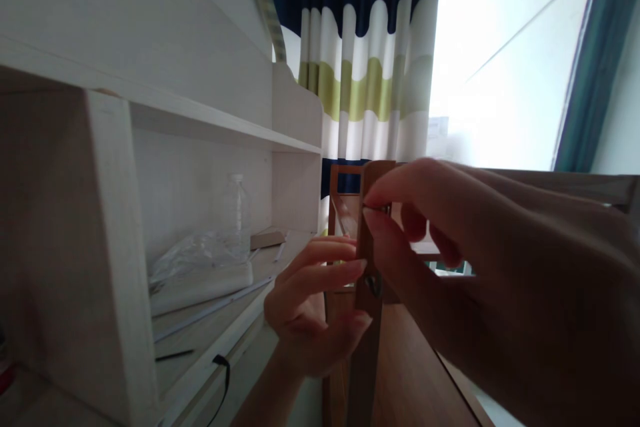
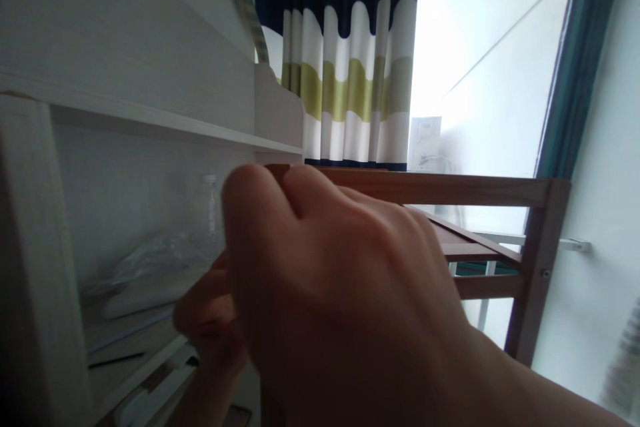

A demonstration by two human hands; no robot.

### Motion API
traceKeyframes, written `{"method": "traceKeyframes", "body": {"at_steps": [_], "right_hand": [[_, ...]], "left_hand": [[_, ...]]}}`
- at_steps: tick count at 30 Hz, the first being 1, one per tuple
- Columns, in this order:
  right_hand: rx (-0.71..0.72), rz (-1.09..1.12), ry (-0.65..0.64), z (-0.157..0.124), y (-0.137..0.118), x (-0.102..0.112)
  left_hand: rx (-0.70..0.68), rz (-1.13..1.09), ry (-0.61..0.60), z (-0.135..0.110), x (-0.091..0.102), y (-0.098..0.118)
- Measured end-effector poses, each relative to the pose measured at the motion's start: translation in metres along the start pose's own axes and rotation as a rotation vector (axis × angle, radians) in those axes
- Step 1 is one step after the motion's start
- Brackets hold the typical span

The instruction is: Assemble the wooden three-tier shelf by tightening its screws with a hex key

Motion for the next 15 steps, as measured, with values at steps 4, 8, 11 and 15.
{"method": "traceKeyframes", "body": {"at_steps": [4, 8, 11, 15], "right_hand": [[0.052, 0.018, -0.033, -0.019, 0.019, 0.005], [0.017, 0.026, -0.064, -0.053, 0.036, 0.005], [0.056, -0.082, -0.056, -0.083, 0.04, 0.001], [0.133, -0.204, 0.022, -0.101, 0.033, 0.002]], "left_hand": [[-0.05, -0.054, -0.027, -0.002, -0.004, 0.002], [-0.042, -0.006, 0.02, -0.005, -0.007, 0.004], [-0.021, 0.005, 0.049, -0.009, -0.009, 0.004], [-0.023, -0.004, 0.031, -0.012, -0.012, 0.005]]}}
Point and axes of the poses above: each hand's wrist, its own z-axis towards the middle knuckle, its own x-axis out of the back of the hand, y = z × x, the point moved 3 cm from there along z, towards the middle knuckle, and after that the axes turned 6 degrees about -x, right-handed, at the moved point
